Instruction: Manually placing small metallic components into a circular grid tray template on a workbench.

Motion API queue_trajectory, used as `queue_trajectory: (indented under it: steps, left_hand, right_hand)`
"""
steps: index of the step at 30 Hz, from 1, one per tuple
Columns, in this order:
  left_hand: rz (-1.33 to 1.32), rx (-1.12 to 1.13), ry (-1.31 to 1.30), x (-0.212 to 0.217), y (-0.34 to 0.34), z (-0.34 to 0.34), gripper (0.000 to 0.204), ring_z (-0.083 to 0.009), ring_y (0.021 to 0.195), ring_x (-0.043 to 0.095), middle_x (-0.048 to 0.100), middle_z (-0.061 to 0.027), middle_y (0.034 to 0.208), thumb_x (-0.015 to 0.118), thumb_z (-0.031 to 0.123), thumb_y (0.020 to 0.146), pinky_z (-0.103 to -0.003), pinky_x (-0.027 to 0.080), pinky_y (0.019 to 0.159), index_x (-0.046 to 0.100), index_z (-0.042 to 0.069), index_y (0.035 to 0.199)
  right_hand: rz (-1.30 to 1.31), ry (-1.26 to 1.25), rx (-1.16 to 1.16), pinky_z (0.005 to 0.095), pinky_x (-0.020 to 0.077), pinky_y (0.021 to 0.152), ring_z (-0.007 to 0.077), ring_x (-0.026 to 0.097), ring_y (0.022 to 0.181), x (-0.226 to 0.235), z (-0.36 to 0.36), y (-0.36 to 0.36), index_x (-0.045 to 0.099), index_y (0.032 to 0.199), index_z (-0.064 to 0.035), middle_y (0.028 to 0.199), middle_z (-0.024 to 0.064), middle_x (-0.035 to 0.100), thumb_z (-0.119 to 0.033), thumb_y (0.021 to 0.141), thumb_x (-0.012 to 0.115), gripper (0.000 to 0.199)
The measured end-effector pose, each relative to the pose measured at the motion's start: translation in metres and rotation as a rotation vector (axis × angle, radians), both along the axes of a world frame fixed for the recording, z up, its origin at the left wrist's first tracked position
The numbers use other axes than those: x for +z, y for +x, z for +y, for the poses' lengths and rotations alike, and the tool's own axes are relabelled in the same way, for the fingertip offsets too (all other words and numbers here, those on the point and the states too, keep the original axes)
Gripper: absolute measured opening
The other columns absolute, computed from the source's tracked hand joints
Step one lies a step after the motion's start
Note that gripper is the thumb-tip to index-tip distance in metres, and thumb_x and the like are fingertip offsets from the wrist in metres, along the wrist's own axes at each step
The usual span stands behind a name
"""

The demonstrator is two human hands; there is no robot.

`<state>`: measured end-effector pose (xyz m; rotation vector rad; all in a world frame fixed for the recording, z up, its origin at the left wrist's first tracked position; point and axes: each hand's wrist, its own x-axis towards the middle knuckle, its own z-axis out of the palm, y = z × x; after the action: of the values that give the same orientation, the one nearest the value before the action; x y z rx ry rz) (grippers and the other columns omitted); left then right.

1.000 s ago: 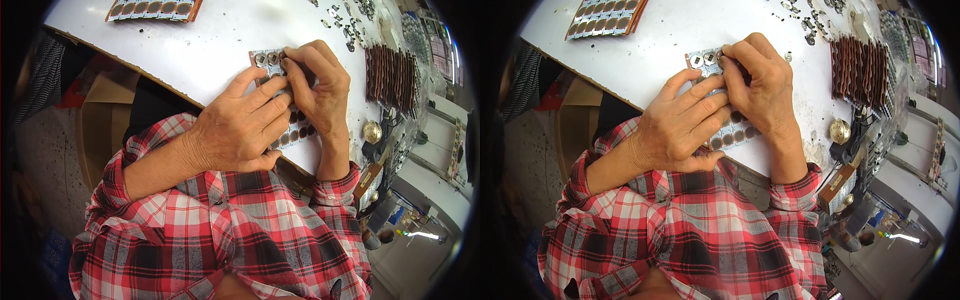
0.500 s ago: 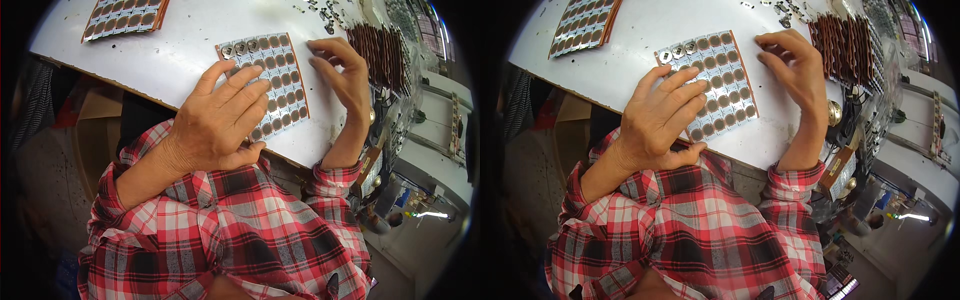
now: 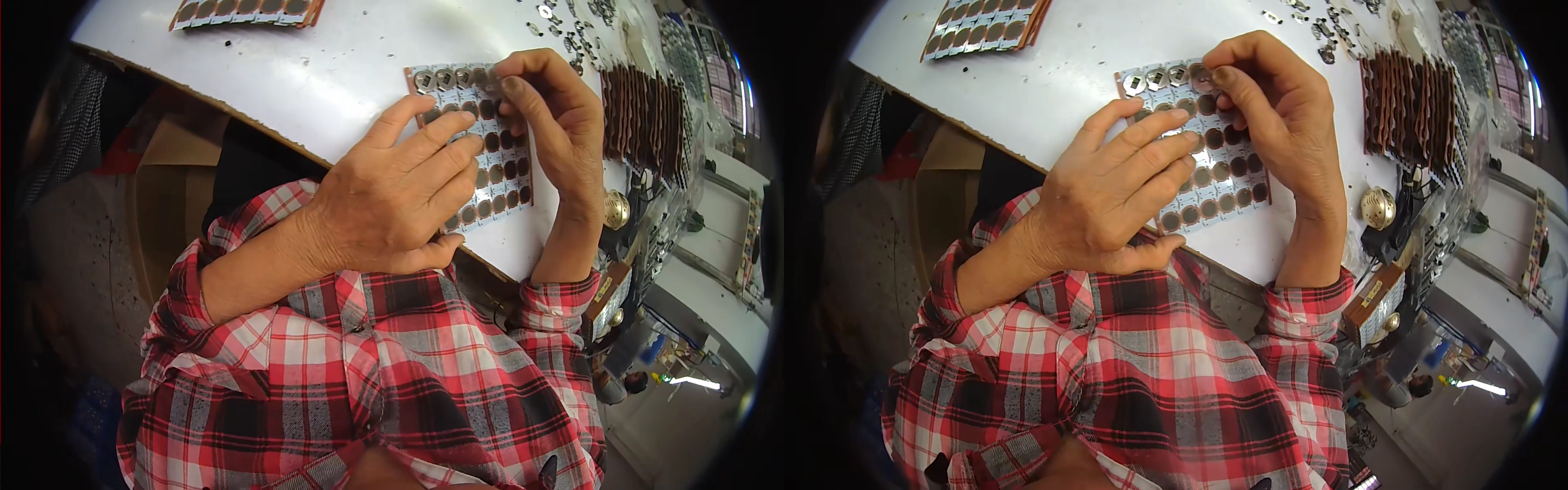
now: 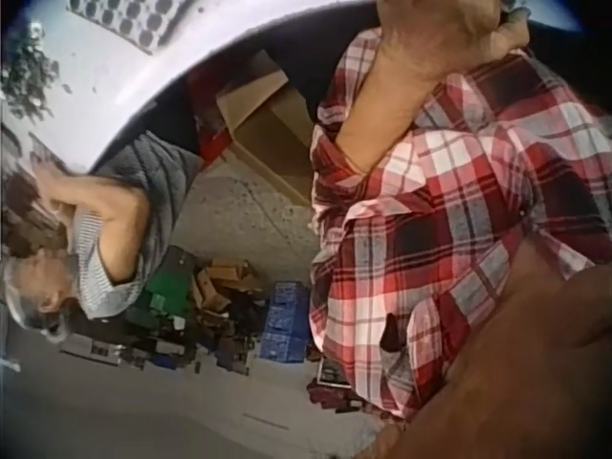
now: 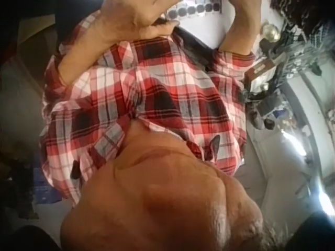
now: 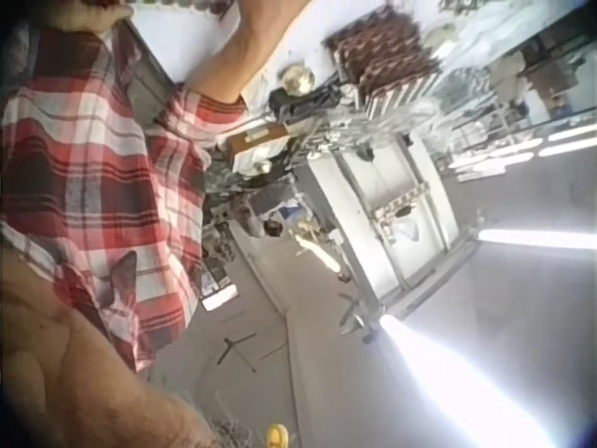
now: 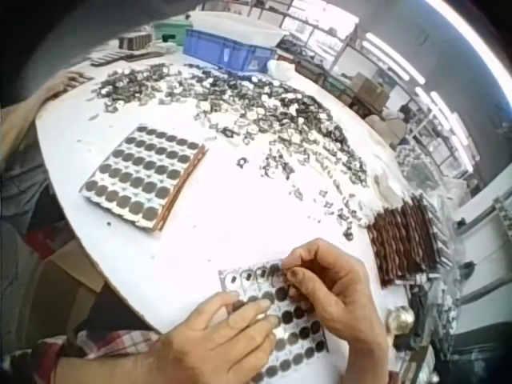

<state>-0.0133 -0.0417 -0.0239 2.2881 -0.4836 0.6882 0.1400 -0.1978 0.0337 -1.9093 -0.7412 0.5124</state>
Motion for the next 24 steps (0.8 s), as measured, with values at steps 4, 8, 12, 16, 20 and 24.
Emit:
queue_trajectory:
  steps: [4, 8, 12, 16, 20, 24]
  left_hand:
    - [0.013, -0.007, 0.014, 0.001, -0.001, 0.0, 0.06, -0.035, 0.126, 0.063, 0.069, -0.0177, 0.123, 0.078, 0.037, 0.064, -0.057, 0.044, 0.109, 0.07, -0.003, 0.109]
    - [0.02, -0.02, 0.016, -0.001, -0.002, 0.0, 0.059, -0.0342, 0.126, 0.062, 0.068, -0.0184, 0.125, 0.078, 0.036, 0.065, -0.057, 0.043, 0.111, 0.07, -0.003, 0.108]
    - [0.026, -0.033, 0.005, -0.001, -0.001, 0.0, 0.057, -0.034, 0.127, 0.061, 0.067, -0.0189, 0.125, 0.078, 0.035, 0.066, -0.057, 0.042, 0.111, 0.07, -0.003, 0.108]
    - [0.017, -0.024, 0.001, -0.002, -0.001, 0.0, 0.057, -0.0339, 0.127, 0.061, 0.067, -0.0191, 0.125, 0.077, 0.035, 0.066, -0.057, 0.042, 0.111, 0.07, -0.003, 0.107]
    - [0.003, -0.019, 0.012, -0.002, 0.0, 0.0, 0.056, -0.034, 0.126, 0.062, 0.067, -0.0194, 0.123, 0.076, 0.036, 0.067, -0.057, 0.043, 0.111, 0.07, -0.003, 0.107]
    - [-0.008, -0.011, 0.016, -0.002, 0.0, -0.001, 0.056, -0.0346, 0.125, 0.062, 0.068, -0.0198, 0.121, 0.074, 0.037, 0.067, -0.057, 0.044, 0.11, 0.07, -0.003, 0.106]
  right_hand:
    - [-0.235, -0.117, 0.038, 0.0172, 0.0417, 0.056, 0.0006, 0.052, 0.07, -0.003, 0.007, 0.005, 0.07, 0.111, -0.0055, 0.082, -0.005, 0.062, -0.007, 0.104, 0.062, 0.011]
    - [-0.274, -0.197, 0.061, 0.0176, 0.0406, 0.055, 0.0008, 0.049, 0.068, 0.001, 0.008, 0.007, 0.069, 0.109, -0.0058, 0.08, -0.0046, 0.06, -0.005, 0.104, 0.06, 0.01]
    - [-0.29, -0.223, 0.089, 0.0183, 0.0406, 0.056, 0.0017, 0.05, 0.07, 0.001, 0.007, 0.008, 0.067, 0.107, -0.0058, 0.081, -0.0044, 0.06, -0.001, 0.103, 0.058, 0.011]
    - [-0.432, -0.223, 0.13, 0.0229, 0.0479, 0.064, 0.0075, 0.058, 0.075, 0.001, 0.012, 0.006, 0.066, 0.105, -0.003, 0.087, 0.0, 0.064, 0.004, 0.099, 0.058, 0.012]
    - [-0.554, -0.161, 0.113, 0.0269, 0.0534, 0.075, 0.015, 0.065, 0.082, -0.004, 0.018, -0.003, 0.067, 0.103, 0.0008, 0.096, 0.0075, 0.067, 0.01, 0.093, 0.061, 0.015]
    - [-0.592, -0.102, 0.043, 0.0287, 0.0535, 0.07, 0.019, 0.068, 0.081, -0.007, 0.017, -0.013, 0.071, 0.105, -0.0024, 0.094, 0.0082, 0.065, 0.01, 0.088, 0.066, 0.022]
